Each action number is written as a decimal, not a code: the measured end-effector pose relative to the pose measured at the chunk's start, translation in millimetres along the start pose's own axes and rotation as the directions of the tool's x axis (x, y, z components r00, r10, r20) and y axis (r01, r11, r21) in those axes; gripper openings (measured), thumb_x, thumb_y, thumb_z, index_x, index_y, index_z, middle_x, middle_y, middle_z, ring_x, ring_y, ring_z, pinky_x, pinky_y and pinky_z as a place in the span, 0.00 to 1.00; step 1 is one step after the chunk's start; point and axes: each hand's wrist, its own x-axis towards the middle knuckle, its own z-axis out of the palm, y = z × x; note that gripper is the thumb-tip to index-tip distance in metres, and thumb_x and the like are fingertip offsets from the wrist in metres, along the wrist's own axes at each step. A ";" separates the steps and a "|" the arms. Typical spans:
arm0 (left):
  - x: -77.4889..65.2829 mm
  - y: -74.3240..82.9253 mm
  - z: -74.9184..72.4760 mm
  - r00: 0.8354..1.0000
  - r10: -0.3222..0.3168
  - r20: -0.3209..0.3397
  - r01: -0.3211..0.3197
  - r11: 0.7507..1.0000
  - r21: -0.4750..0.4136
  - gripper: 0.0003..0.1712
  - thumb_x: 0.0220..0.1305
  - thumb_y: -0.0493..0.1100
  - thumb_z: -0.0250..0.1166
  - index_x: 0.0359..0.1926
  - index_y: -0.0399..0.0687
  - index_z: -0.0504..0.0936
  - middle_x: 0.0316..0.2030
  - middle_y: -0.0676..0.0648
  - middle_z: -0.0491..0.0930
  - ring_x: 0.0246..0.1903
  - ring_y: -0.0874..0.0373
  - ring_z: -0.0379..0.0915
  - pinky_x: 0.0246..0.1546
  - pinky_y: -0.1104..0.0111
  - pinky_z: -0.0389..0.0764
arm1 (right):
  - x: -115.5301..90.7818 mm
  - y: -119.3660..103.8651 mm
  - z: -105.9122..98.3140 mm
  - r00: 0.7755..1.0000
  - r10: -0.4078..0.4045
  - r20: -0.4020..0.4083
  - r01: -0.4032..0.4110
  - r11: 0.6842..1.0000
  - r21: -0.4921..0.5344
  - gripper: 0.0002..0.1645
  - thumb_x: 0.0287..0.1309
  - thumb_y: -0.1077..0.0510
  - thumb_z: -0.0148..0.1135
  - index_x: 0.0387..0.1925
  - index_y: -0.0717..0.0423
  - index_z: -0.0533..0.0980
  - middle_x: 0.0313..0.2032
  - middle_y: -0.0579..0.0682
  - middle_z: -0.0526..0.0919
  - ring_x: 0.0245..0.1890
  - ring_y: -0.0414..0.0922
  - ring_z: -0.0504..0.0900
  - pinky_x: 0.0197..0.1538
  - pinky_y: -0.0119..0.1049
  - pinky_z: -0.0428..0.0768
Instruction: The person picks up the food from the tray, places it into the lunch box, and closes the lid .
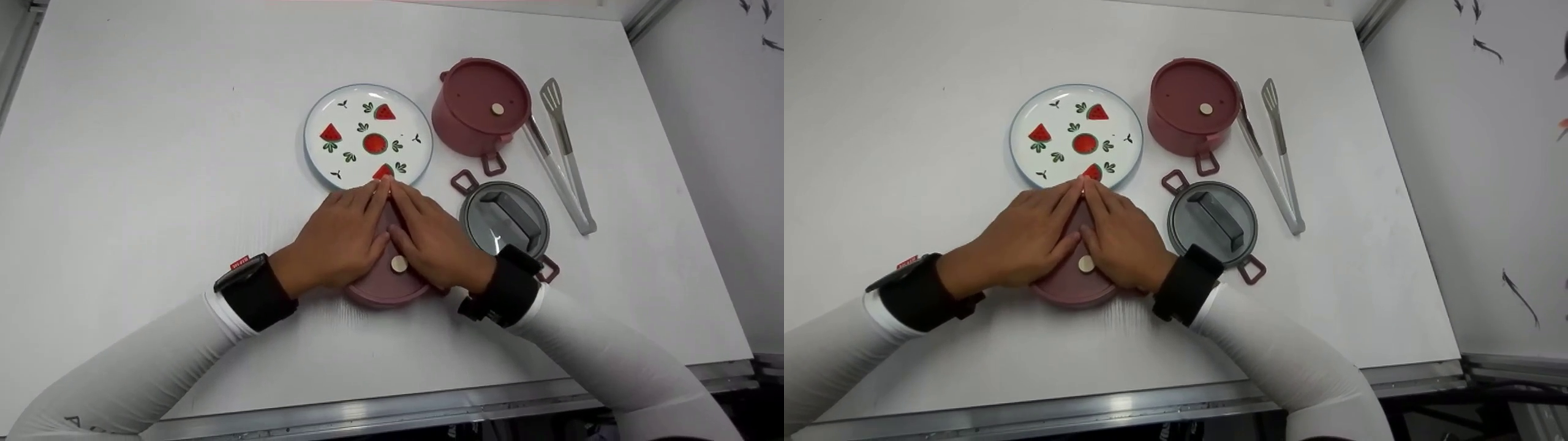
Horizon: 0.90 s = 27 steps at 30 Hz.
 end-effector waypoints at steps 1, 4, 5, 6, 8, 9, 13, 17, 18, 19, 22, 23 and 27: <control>0.6 -0.1 -1.4 1.000 0.002 0.007 -0.002 1.000 0.006 0.40 0.75 0.54 0.46 0.78 0.36 0.48 0.74 0.36 0.59 0.73 0.44 0.58 0.74 0.51 0.59 | 0.5 -0.1 -1.0 1.000 -0.001 0.004 0.001 1.000 -0.002 0.39 0.76 0.48 0.41 0.80 0.53 0.42 0.78 0.52 0.52 0.76 0.50 0.58 0.76 0.46 0.59; 2.8 -0.7 -1.9 1.000 0.000 0.007 0.000 1.000 0.005 0.40 0.75 0.54 0.46 0.78 0.36 0.48 0.74 0.37 0.60 0.74 0.45 0.56 0.76 0.51 0.53 | 0.9 0.3 -1.9 1.000 0.002 -0.009 -0.002 1.000 -0.005 0.39 0.76 0.48 0.41 0.80 0.52 0.43 0.78 0.51 0.52 0.75 0.49 0.59 0.76 0.47 0.61; 3.5 -0.8 -1.1 1.000 -0.003 0.003 0.003 1.000 -0.001 0.40 0.75 0.54 0.46 0.78 0.37 0.48 0.74 0.37 0.60 0.74 0.46 0.56 0.76 0.51 0.51 | 0.7 0.7 -1.4 1.000 0.006 -0.020 -0.006 1.000 -0.007 0.39 0.76 0.48 0.41 0.80 0.52 0.43 0.78 0.51 0.53 0.75 0.49 0.59 0.76 0.46 0.61; 3.9 -0.9 0.0 1.000 -0.005 -0.003 0.005 1.000 -0.005 0.40 0.75 0.54 0.46 0.78 0.38 0.48 0.74 0.38 0.60 0.75 0.46 0.56 0.77 0.51 0.49 | 0.3 1.0 -0.6 0.999 0.011 -0.030 -0.011 1.000 -0.010 0.39 0.76 0.48 0.41 0.80 0.52 0.43 0.78 0.50 0.52 0.75 0.49 0.59 0.76 0.46 0.61; 4.3 -1.0 2.4 1.000 -0.009 -0.024 0.008 1.000 -0.009 0.40 0.75 0.54 0.45 0.78 0.38 0.49 0.74 0.38 0.61 0.75 0.47 0.56 0.78 0.51 0.47 | -0.5 1.7 1.2 0.998 0.020 -0.052 -0.021 1.000 -0.014 0.39 0.76 0.47 0.41 0.80 0.52 0.44 0.78 0.50 0.52 0.76 0.49 0.59 0.76 0.46 0.60; 4.3 -0.9 3.5 0.999 -0.008 -0.037 0.007 1.000 -0.006 0.39 0.75 0.54 0.45 0.78 0.38 0.50 0.74 0.39 0.61 0.74 0.47 0.56 0.78 0.51 0.46 | -1.0 1.8 2.0 0.998 0.023 -0.063 -0.024 1.000 -0.018 0.39 0.76 0.47 0.41 0.80 0.52 0.44 0.79 0.50 0.51 0.76 0.49 0.58 0.76 0.45 0.59; 3.9 0.6 4.4 0.996 0.015 -0.090 -0.014 1.000 0.013 0.36 0.76 0.52 0.44 0.77 0.37 0.53 0.74 0.39 0.61 0.74 0.46 0.56 0.78 0.51 0.48 | -2.6 2.1 3.4 0.995 0.035 -0.093 -0.039 0.998 -0.040 0.38 0.76 0.46 0.40 0.79 0.53 0.45 0.79 0.50 0.51 0.77 0.48 0.57 0.78 0.45 0.56; 3.7 1.8 2.3 0.993 0.027 -0.117 -0.025 0.999 0.020 0.34 0.77 0.48 0.42 0.77 0.37 0.54 0.73 0.38 0.61 0.73 0.46 0.58 0.77 0.50 0.51 | -3.2 1.8 1.0 0.993 0.041 -0.111 -0.045 0.998 -0.031 0.37 0.76 0.47 0.40 0.79 0.53 0.46 0.78 0.50 0.53 0.77 0.47 0.56 0.78 0.45 0.55; 3.8 2.1 1.6 0.994 0.022 -0.110 -0.021 1.000 0.016 0.34 0.77 0.48 0.42 0.77 0.37 0.53 0.74 0.38 0.61 0.73 0.46 0.58 0.76 0.50 0.52 | -3.2 2.0 0.4 0.993 0.041 -0.113 -0.043 0.999 -0.018 0.37 0.76 0.47 0.40 0.79 0.53 0.46 0.78 0.50 0.53 0.77 0.46 0.56 0.78 0.44 0.56; 4.0 2.4 0.8 0.995 0.017 -0.098 -0.015 1.000 0.013 0.34 0.77 0.48 0.42 0.77 0.38 0.53 0.74 0.38 0.60 0.73 0.46 0.57 0.76 0.50 0.52 | -3.0 2.4 -0.1 0.993 0.040 -0.114 -0.041 0.999 -0.004 0.37 0.76 0.47 0.41 0.79 0.52 0.47 0.78 0.50 0.53 0.77 0.46 0.56 0.78 0.44 0.56; 5.8 3.2 -2.9 0.999 0.000 -0.052 0.000 1.000 0.003 0.34 0.78 0.48 0.41 0.77 0.38 0.51 0.75 0.38 0.59 0.74 0.45 0.56 0.76 0.48 0.52 | -2.4 4.5 -1.4 0.994 0.029 -0.110 -0.023 0.998 0.053 0.37 0.77 0.48 0.42 0.79 0.51 0.47 0.78 0.49 0.55 0.77 0.45 0.57 0.77 0.44 0.58; 6.1 3.5 -5.5 1.000 -0.007 -0.024 0.007 1.000 -0.005 0.34 0.78 0.48 0.41 0.78 0.37 0.50 0.75 0.38 0.58 0.74 0.45 0.56 0.76 0.48 0.52 | -2.3 5.1 -2.7 0.995 0.023 -0.093 -0.015 0.997 0.079 0.37 0.77 0.47 0.42 0.79 0.50 0.47 0.77 0.48 0.55 0.76 0.45 0.57 0.77 0.45 0.58; 7.5 3.4 -24.6 0.991 -0.050 0.122 0.053 0.998 -0.023 0.34 0.78 0.48 0.43 0.77 0.37 0.51 0.75 0.38 0.59 0.75 0.45 0.55 0.76 0.46 0.52 | -3.6 11.9 -18.3 1.000 -0.006 -0.013 0.008 0.973 0.230 0.35 0.77 0.44 0.42 0.79 0.46 0.49 0.76 0.48 0.58 0.76 0.44 0.56 0.77 0.47 0.58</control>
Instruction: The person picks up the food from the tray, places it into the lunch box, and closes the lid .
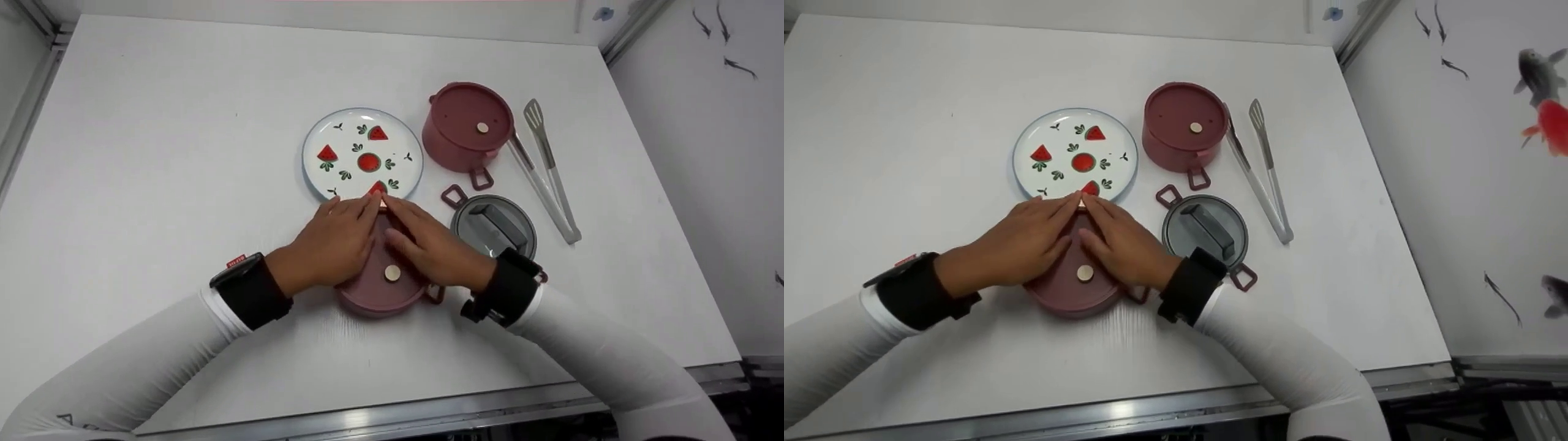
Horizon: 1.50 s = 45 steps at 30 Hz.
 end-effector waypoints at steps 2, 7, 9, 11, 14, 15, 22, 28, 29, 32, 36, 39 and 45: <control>6.3 -1.7 -13.2 0.998 -0.012 0.055 0.012 1.000 0.001 0.34 0.77 0.48 0.44 0.78 0.40 0.53 0.74 0.39 0.61 0.74 0.44 0.56 0.75 0.45 0.53 | -2.9 5.6 -16.6 1.000 0.021 -0.005 -0.020 0.998 0.061 0.35 0.77 0.44 0.43 0.78 0.46 0.53 0.75 0.50 0.60 0.76 0.46 0.57 0.76 0.49 0.58; 49.7 -6.3 -44.5 1.000 0.027 0.004 -0.027 0.998 0.064 0.30 0.74 0.46 0.48 0.75 0.45 0.62 0.67 0.39 0.72 0.67 0.42 0.67 0.68 0.46 0.65 | -5.9 35.0 -62.9 0.971 0.123 -0.207 -0.117 0.992 0.041 0.32 0.74 0.53 0.53 0.74 0.57 0.61 0.64 0.60 0.71 0.64 0.54 0.70 0.67 0.53 0.69; 72.6 -8.7 -54.4 0.999 0.041 -0.034 -0.038 0.996 0.084 0.29 0.74 0.44 0.47 0.73 0.44 0.64 0.63 0.38 0.74 0.63 0.41 0.71 0.62 0.47 0.71 | -1.1 48.1 -75.0 0.946 0.184 -0.266 -0.193 0.981 -0.008 0.33 0.72 0.56 0.55 0.74 0.58 0.60 0.58 0.62 0.73 0.57 0.55 0.72 0.60 0.51 0.73; 95.5 -10.8 -62.8 0.998 0.034 -0.051 -0.031 0.997 0.071 0.29 0.74 0.43 0.45 0.73 0.43 0.64 0.60 0.36 0.74 0.60 0.40 0.72 0.59 0.48 0.75 | 5.7 59.3 -82.4 0.930 0.235 -0.282 -0.259 0.965 -0.052 0.36 0.72 0.56 0.55 0.75 0.59 0.57 0.54 0.64 0.74 0.53 0.56 0.74 0.55 0.50 0.74; 126.2 -11.4 -71.2 1.000 -0.012 -0.015 0.012 1.000 -0.001 0.30 0.76 0.45 0.45 0.76 0.44 0.58 0.63 0.35 0.70 0.62 0.40 0.69 0.61 0.51 0.75 | 16.3 69.0 -86.7 0.927 0.285 -0.244 -0.319 0.941 -0.112 0.41 0.72 0.53 0.54 0.78 0.56 0.50 0.52 0.65 0.74 0.47 0.56 0.75 0.48 0.49 0.74; 135.0 -10.5 -72.8 0.999 -0.034 0.010 0.034 0.999 -0.023 0.32 0.76 0.45 0.45 0.77 0.44 0.55 0.65 0.34 0.67 0.65 0.40 0.66 0.63 0.51 0.73 | 19.1 70.2 -87.0 0.928 0.296 -0.226 -0.328 0.937 -0.120 0.42 0.72 0.52 0.55 0.79 0.55 0.48 0.51 0.65 0.75 0.46 0.56 0.76 0.47 0.49 0.74; 175.7 1.3 -69.9 0.976 -0.138 0.169 0.142 0.990 -0.014 0.43 0.73 0.42 0.49 0.79 0.41 0.35 0.76 0.32 0.48 0.74 0.36 0.52 0.72 0.52 0.63 | 22.8 65.3 -78.8 0.934 0.332 -0.133 -0.345 0.934 -0.097 0.46 0.71 0.52 0.57 0.79 0.54 0.45 0.48 0.62 0.82 0.40 0.51 0.81 0.44 0.42 0.76; 184.3 1.6 -71.2 0.960 -0.179 0.215 0.197 0.978 -0.066 0.38 0.75 0.43 0.38 0.79 0.40 0.36 0.76 0.32 0.48 0.74 0.36 0.53 0.73 0.53 0.61 | 19.3 52.7 -73.0 0.940 0.304 -0.153 -0.320 0.942 -0.100 0.39 0.70 0.55 0.55 0.77 0.52 0.54 0.43 0.59 0.83 0.31 0.47 0.76 0.36 0.37 0.72; 184.7 0.5 -72.6 0.956 -0.185 0.227 0.208 0.975 -0.081 0.38 0.74 0.44 0.38 0.79 0.41 0.36 0.76 0.33 0.47 0.74 0.37 0.53 0.73 0.53 0.61 | 19.3 50.2 -73.1 0.942 0.298 -0.152 -0.315 0.944 -0.099 0.37 0.70 0.56 0.55 0.77 0.52 0.55 0.42 0.59 0.83 0.30 0.46 0.76 0.35 0.37 0.72; 185.4 -3.1 -76.9 0.946 -0.196 0.259 0.231 0.966 -0.113 0.38 0.73 0.44 0.37 0.80 0.43 0.39 0.75 0.34 0.48 0.73 0.42 0.55 0.73 0.55 0.62 | 18.9 43.0 -73.3 0.948 0.281 -0.149 -0.297 0.950 -0.098 0.35 0.69 0.58 0.54 0.75 0.52 0.59 0.38 0.56 0.82 0.29 0.45 0.74 0.35 0.36 0.71; 183.8 -7.7 -79.8 0.945 -0.188 0.268 0.233 0.962 -0.144 0.35 0.73 0.43 0.36 0.79 0.41 0.45 0.73 0.37 0.55 0.70 0.48 0.57 0.70 0.58 0.63 | 16.7 37.1 -71.9 0.950 0.263 -0.166 -0.281 0.955 -0.096 0.34 0.68 0.60 0.54 0.74 0.54 0.62 0.27 0.51 0.76 0.25 0.43 0.71 0.31 0.35 0.69; 180.5 -10.9 -78.2 0.953 -0.189 0.236 0.233 0.957 -0.173 0.31 0.73 0.39 0.38 0.76 0.39 0.53 0.69 0.38 0.63 0.64 0.51 0.64 0.65 0.61 0.69 | 14.7 36.1 -69.0 0.954 0.243 -0.176 -0.263 0.959 -0.106 0.34 0.67 0.62 0.53 0.73 0.56 0.63 0.22 0.47 0.72 0.23 0.42 0.69 0.28 0.33 0.68; 174.5 -12.5 -80.3 0.964 -0.241 0.112 0.264 0.918 -0.296 0.31 0.72 0.36 0.40 0.75 0.42 0.58 0.70 0.44 0.66 0.68 0.56 0.63 0.66 0.69 0.70 | 11.4 35.9 -69.1 0.960 0.127 -0.248 -0.163 0.978 -0.130 0.33 0.66 0.63 0.54 0.72 0.60 0.65 0.25 0.51 0.77 0.23 0.42 0.69 0.26 0.31 0.66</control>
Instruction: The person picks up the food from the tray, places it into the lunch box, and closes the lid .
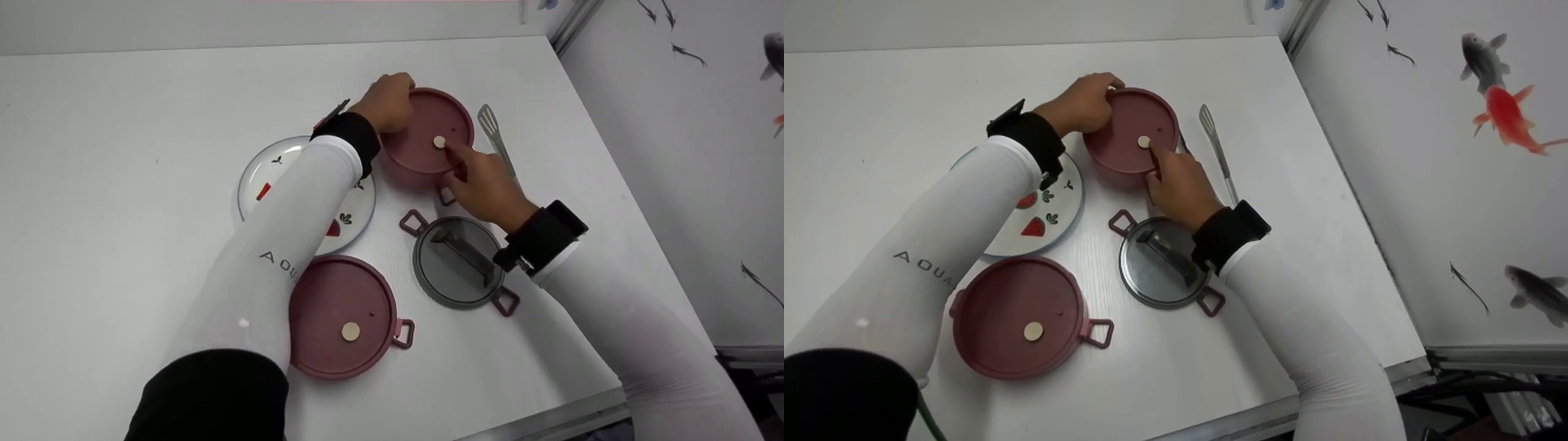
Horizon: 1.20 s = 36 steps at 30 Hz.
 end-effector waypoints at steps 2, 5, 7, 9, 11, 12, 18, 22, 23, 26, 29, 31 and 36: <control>-3.4 1.6 -5.1 0.998 0.004 -0.062 -0.008 0.998 -0.064 0.31 0.72 0.35 0.40 0.75 0.44 0.60 0.69 0.44 0.66 0.68 0.56 0.63 0.64 0.70 0.72 | 0.3 -1.0 -4.8 0.997 -0.045 -0.065 0.045 0.999 0.004 0.32 0.66 0.62 0.55 0.71 0.59 0.66 0.31 0.54 0.82 0.26 0.41 0.74 0.29 0.29 0.70; -13.1 1.5 -15.6 0.988 0.003 -0.154 -0.029 0.986 -0.164 0.29 0.71 0.33 0.41 0.71 0.45 0.66 0.64 0.45 0.70 0.61 0.57 0.68 0.54 0.73 0.78 | 1.8 -5.0 -13.4 0.981 -0.112 -0.156 0.119 0.992 0.037 0.30 0.67 0.61 0.57 0.70 0.58 0.69 0.41 0.55 0.86 0.33 0.41 0.82 0.34 0.25 0.76; -22.5 -0.7 -23.0 0.981 0.008 -0.195 -0.053 0.973 -0.225 0.27 0.71 0.33 0.41 0.68 0.45 0.69 0.60 0.45 0.73 0.55 0.59 0.72 0.47 0.74 0.81 | 1.9 -9.4 -18.3 0.966 -0.159 -0.201 0.172 0.984 0.049 0.29 0.67 0.61 0.58 0.68 0.58 0.70 0.42 0.56 0.86 0.36 0.41 0.84 0.37 0.23 0.78; -33.3 -3.5 -29.6 0.974 0.014 -0.226 -0.076 0.961 -0.268 0.25 0.71 0.33 0.40 0.65 0.44 0.72 0.56 0.45 0.75 0.49 0.60 0.75 0.43 0.74 0.82 | 0.7 -14.9 -22.1 0.951 -0.203 -0.232 0.220 0.974 0.050 0.28 0.67 0.61 0.59 0.67 0.59 0.71 0.42 0.56 0.86 0.35 0.42 0.84 0.38 0.20 0.77; -45.2 -6.9 -34.2 0.970 0.012 -0.243 -0.088 0.949 -0.302 0.25 0.72 0.34 0.40 0.64 0.43 0.72 0.55 0.44 0.76 0.46 0.60 0.77 0.41 0.73 0.83 | -2.0 -21.3 -24.7 0.937 -0.248 -0.248 0.266 0.963 0.040 0.27 0.67 0.62 0.59 0.67 0.61 0.72 0.42 0.56 0.86 0.35 0.41 0.83 0.38 0.19 0.76; -51.3 -8.8 -35.6 0.969 0.007 -0.246 -0.087 0.945 -0.316 0.24 0.73 0.36 0.40 0.65 0.44 0.72 0.56 0.45 0.76 0.46 0.60 0.77 0.41 0.73 0.83 | -3.8 -24.7 -25.9 0.930 -0.269 -0.250 0.287 0.957 0.036 0.27 0.67 0.62 0.59 0.66 0.61 0.72 0.42 0.56 0.86 0.34 0.40 0.83 0.38 0.18 0.76; -94.6 -22.6 -38.8 0.975 -0.031 -0.220 -0.052 0.930 -0.363 0.24 0.75 0.42 0.42 0.68 0.47 0.68 0.57 0.47 0.75 0.47 0.61 0.78 0.42 0.74 0.83 | -21.5 -40.8 -30.0 0.881 -0.400 -0.253 0.421 0.907 0.031 0.28 0.66 0.65 0.59 0.67 0.61 0.71 0.45 0.55 0.86 0.35 0.39 0.82 0.41 0.18 0.76; -125.0 -31.5 -30.1 0.980 0.015 -0.198 -0.094 0.912 -0.398 0.24 0.74 0.44 0.45 0.67 0.47 0.69 0.52 0.46 0.74 0.42 0.58 0.79 0.37 0.70 0.84 | -45.9 -46.3 -27.2 0.849 -0.465 -0.251 0.480 0.877 0.001 0.29 0.64 0.66 0.62 0.67 0.60 0.72 0.45 0.55 0.86 0.37 0.40 0.81 0.41 0.17 0.76; -132.4 -33.7 -25.6 0.980 0.035 -0.197 -0.113 0.909 -0.402 0.23 0.73 0.44 0.46 0.66 0.47 0.70 0.49 0.46 0.75 0.39 0.57 0.79 0.35 0.70 0.83 | -54.0 -47.2 -25.3 0.846 -0.474 -0.244 0.488 0.873 -0.006 0.30 0.64 0.66 0.63 0.67 0.60 0.72 0.45 0.55 0.85 0.37 0.40 0.80 0.40 0.17 0.76; -155.5 -42.0 -11.9 0.983 0.060 -0.176 -0.127 0.908 -0.400 0.23 0.72 0.46 0.49 0.65 0.49 0.71 0.45 0.46 0.74 0.35 0.56 0.76 0.32 0.67 0.80 | -74.5 -49.2 -17.1 0.838 -0.506 -0.204 0.514 0.858 -0.014 0.32 0.61 0.67 0.65 0.67 0.59 0.72 0.45 0.56 0.85 0.37 0.40 0.79 0.36 0.18 0.76; -175.4 -51.6 -1.3 0.987 0.036 -0.156 -0.097 0.911 -0.401 0.22 0.71 0.47 0.52 0.64 0.52 0.73 0.42 0.46 0.75 0.34 0.55 0.73 0.34 0.67 0.77 | -84.7 -50.4 -9.1 0.830 -0.534 -0.161 0.538 0.842 -0.018 0.33 0.59 0.68 0.66 0.67 0.58 0.72 0.45 0.55 0.84 0.37 0.40 0.78 0.34 0.21 0.76; -183.7 -57.6 3.2 0.986 0.016 -0.167 -0.082 0.914 -0.398 0.22 0.70 0.47 0.52 0.63 0.53 0.73 0.40 0.46 0.74 0.34 0.55 0.72 0.35 0.67 0.76 | -85.2 -51.6 -5.0 0.824 -0.549 -0.141 0.551 0.834 -0.031 0.33 0.59 0.67 0.66 0.66 0.58 0.73 0.45 0.54 0.83 0.38 0.41 0.78 0.34 0.24 0.76; -190.9 -69.5 13.1 0.979 -0.005 -0.204 -0.074 0.924 -0.375 0.22 0.70 0.47 0.52 0.63 0.52 0.72 0.33 0.47 0.70 0.30 0.55 0.68 0.30 0.67 0.72 | -80.1 -52.6 1.7 0.798 -0.594 -0.100 0.589 0.805 -0.071 0.31 0.60 0.66 0.66 0.66 0.57 0.74 0.42 0.52 0.82 0.37 0.42 0.77 0.36 0.32 0.76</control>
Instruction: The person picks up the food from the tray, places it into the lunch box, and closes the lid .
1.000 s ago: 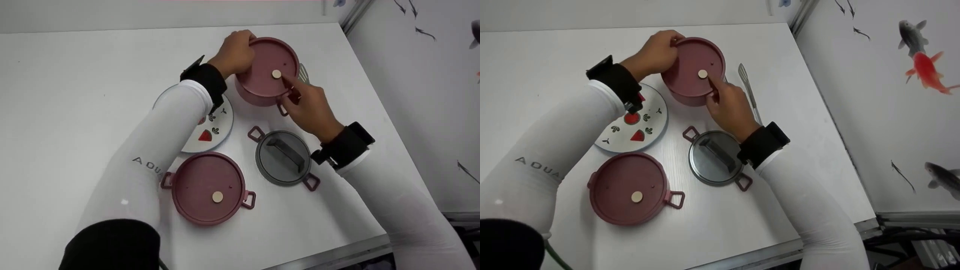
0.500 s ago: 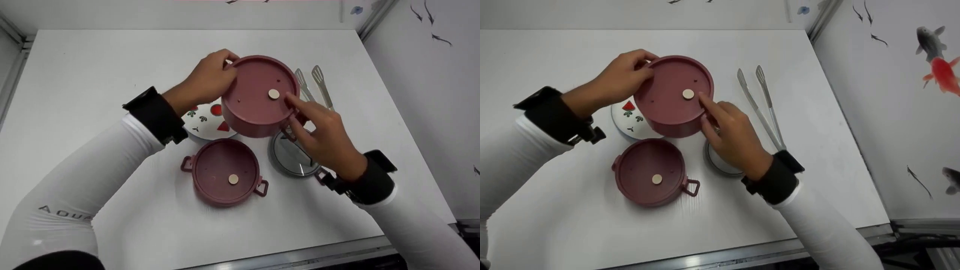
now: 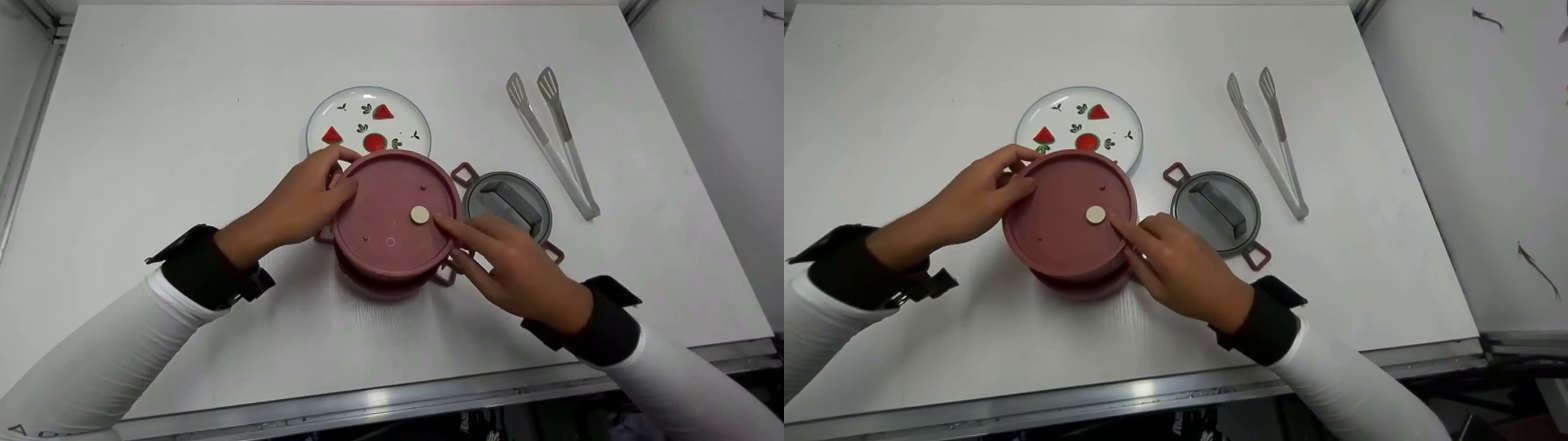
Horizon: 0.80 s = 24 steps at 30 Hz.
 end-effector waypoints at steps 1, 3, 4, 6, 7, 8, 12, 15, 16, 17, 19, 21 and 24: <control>-1.0 -2.4 1.1 1.000 0.001 0.004 -0.001 1.000 0.006 0.22 0.70 0.47 0.52 0.63 0.52 0.72 0.32 0.48 0.70 0.30 0.55 0.68 0.29 0.68 0.72 | -0.3 0.7 1.1 1.000 -0.007 0.003 0.007 1.000 0.000 0.31 0.60 0.67 0.66 0.65 0.57 0.74 0.41 0.52 0.82 0.36 0.41 0.77 0.36 0.32 0.76; -2.9 -6.5 3.6 1.000 0.002 0.019 -0.003 1.000 0.022 0.21 0.71 0.47 0.52 0.63 0.52 0.71 0.31 0.48 0.71 0.29 0.56 0.69 0.29 0.67 0.72 | -2.2 1.6 2.1 1.000 -0.004 0.010 0.004 1.000 0.008 0.30 0.60 0.67 0.65 0.65 0.56 0.75 0.41 0.51 0.82 0.35 0.41 0.77 0.36 0.30 0.75; -3.9 -8.0 5.0 1.000 0.005 0.029 -0.006 0.999 0.031 0.21 0.72 0.48 0.52 0.64 0.53 0.70 0.31 0.48 0.71 0.30 0.56 0.70 0.30 0.67 0.73 | -3.6 2.0 2.4 1.000 0.001 0.013 -0.001 1.000 0.013 0.30 0.60 0.67 0.65 0.65 0.56 0.75 0.41 0.51 0.82 0.36 0.40 0.77 0.37 0.30 0.75; -6.1 -10.0 7.8 0.999 0.017 0.046 -0.020 0.998 0.051 0.22 0.73 0.49 0.52 0.64 0.53 0.69 0.32 0.47 0.73 0.32 0.56 0.72 0.33 0.66 0.75 | -5.9 2.4 1.9 1.000 0.005 0.024 -0.005 1.000 0.017 0.30 0.61 0.67 0.64 0.65 0.56 0.75 0.40 0.51 0.81 0.36 0.40 0.78 0.38 0.29 0.76; -7.6 -10.3 8.9 0.998 0.024 0.054 -0.027 0.997 0.065 0.22 0.73 0.49 0.51 0.65 0.53 0.68 0.32 0.47 0.74 0.33 0.56 0.73 0.35 0.65 0.76 | -6.8 2.7 0.8 0.999 0.004 0.035 -0.004 1.000 0.019 0.30 0.61 0.67 0.64 0.65 0.56 0.75 0.40 0.51 0.81 0.37 0.40 0.78 0.39 0.30 0.76; -9.0 -10.4 10.0 0.998 0.028 0.061 -0.033 0.996 0.082 0.22 0.74 0.50 0.51 0.66 0.54 0.67 0.33 0.47 0.75 0.34 0.56 0.74 0.36 0.64 0.77 | -7.3 3.1 -0.7 0.999 0.002 0.050 -0.003 1.000 0.016 0.30 0.61 0.67 0.64 0.65 0.56 0.74 0.40 0.51 0.81 0.37 0.40 0.78 0.39 0.30 0.77; -16.4 -7.6 10.2 0.995 0.054 0.083 -0.066 0.986 0.155 0.23 0.74 0.50 0.50 0.67 0.57 0.65 0.32 0.50 0.79 0.32 0.58 0.76 0.36 0.64 0.77 | -6.7 6.1 -7.9 0.995 -0.026 0.098 0.025 0.999 0.020 0.31 0.60 0.68 0.66 0.65 0.55 0.74 0.40 0.50 0.80 0.36 0.40 0.77 0.37 0.33 0.77; -22.3 -2.1 8.7 0.994 0.075 0.084 -0.091 0.975 0.204 0.23 0.74 0.50 0.49 0.67 0.58 0.65 0.29 0.52 0.80 0.31 0.58 0.76 0.35 0.64 0.77 | -7.3 6.5 -13.3 0.991 -0.026 0.128 0.021 0.999 0.037 0.31 0.60 0.67 0.66 0.65 0.53 0.75 0.39 0.49 0.80 0.36 0.39 0.75 0.37 0.29 0.74; -24.2 -0.1 8.7 0.993 0.080 0.085 -0.096 0.973 0.209 0.22 0.74 0.50 0.49 0.67 0.59 0.65 0.28 0.52 0.80 0.31 0.58 0.76 0.35 0.64 0.77 | -7.8 6.0 -14.7 0.991 -0.031 0.128 0.026 0.999 0.042 0.32 0.59 0.67 0.67 0.65 0.53 0.75 0.39 0.49 0.80 0.36 0.39 0.75 0.37 0.28 0.74; -26.0 1.7 8.9 0.993 0.085 0.084 -0.101 0.972 0.213 0.22 0.74 0.50 0.49 0.67 0.59 0.65 0.28 0.53 0.80 0.31 0.58 0.76 0.35 0.64 0.77 | -8.5 5.1 -15.9 0.991 -0.039 0.127 0.033 0.998 0.044 0.32 0.58 0.68 0.67 0.65 0.54 0.75 0.39 0.49 0.80 0.36 0.39 0.75 0.37 0.27 0.73; -29.9 4.5 9.8 0.993 0.085 0.087 -0.102 0.972 0.212 0.22 0.75 0.50 0.49 0.66 0.59 0.65 0.28 0.53 0.80 0.32 0.59 0.75 0.35 0.64 0.77 | -10.0 2.7 -17.8 0.990 -0.055 0.128 0.050 0.998 0.047 0.33 0.57 0.68 0.68 0.65 0.55 0.75 0.39 0.49 0.80 0.36 0.39 0.75 0.38 0.27 0.72; -33.8 6.2 10.7 0.993 0.084 0.082 -0.100 0.973 0.208 0.21 0.75 0.50 0.48 0.66 0.59 0.66 0.28 0.53 0.80 0.32 0.59 0.75 0.34 0.64 0.77 | -10.9 -0.1 -19.5 0.990 -0.068 0.125 0.062 0.997 0.052 0.34 0.56 0.69 0.68 0.65 0.55 0.75 0.40 0.49 0.81 0.36 0.40 0.75 0.39 0.27 0.73; -38.5 7.2 11.8 0.993 0.093 0.066 -0.105 0.971 0.216 0.20 0.75 0.49 0.48 0.65 0.58 0.67 0.26 0.53 0.78 0.29 0.58 0.74 0.31 0.64 0.76 | -12.4 -4.6 -22.3 0.989 -0.064 0.136 0.057 0.997 0.057 0.35 0.56 0.68 0.68 0.66 0.53 0.74 0.40 0.49 0.81 0.37 0.39 0.76 0.40 0.26 0.72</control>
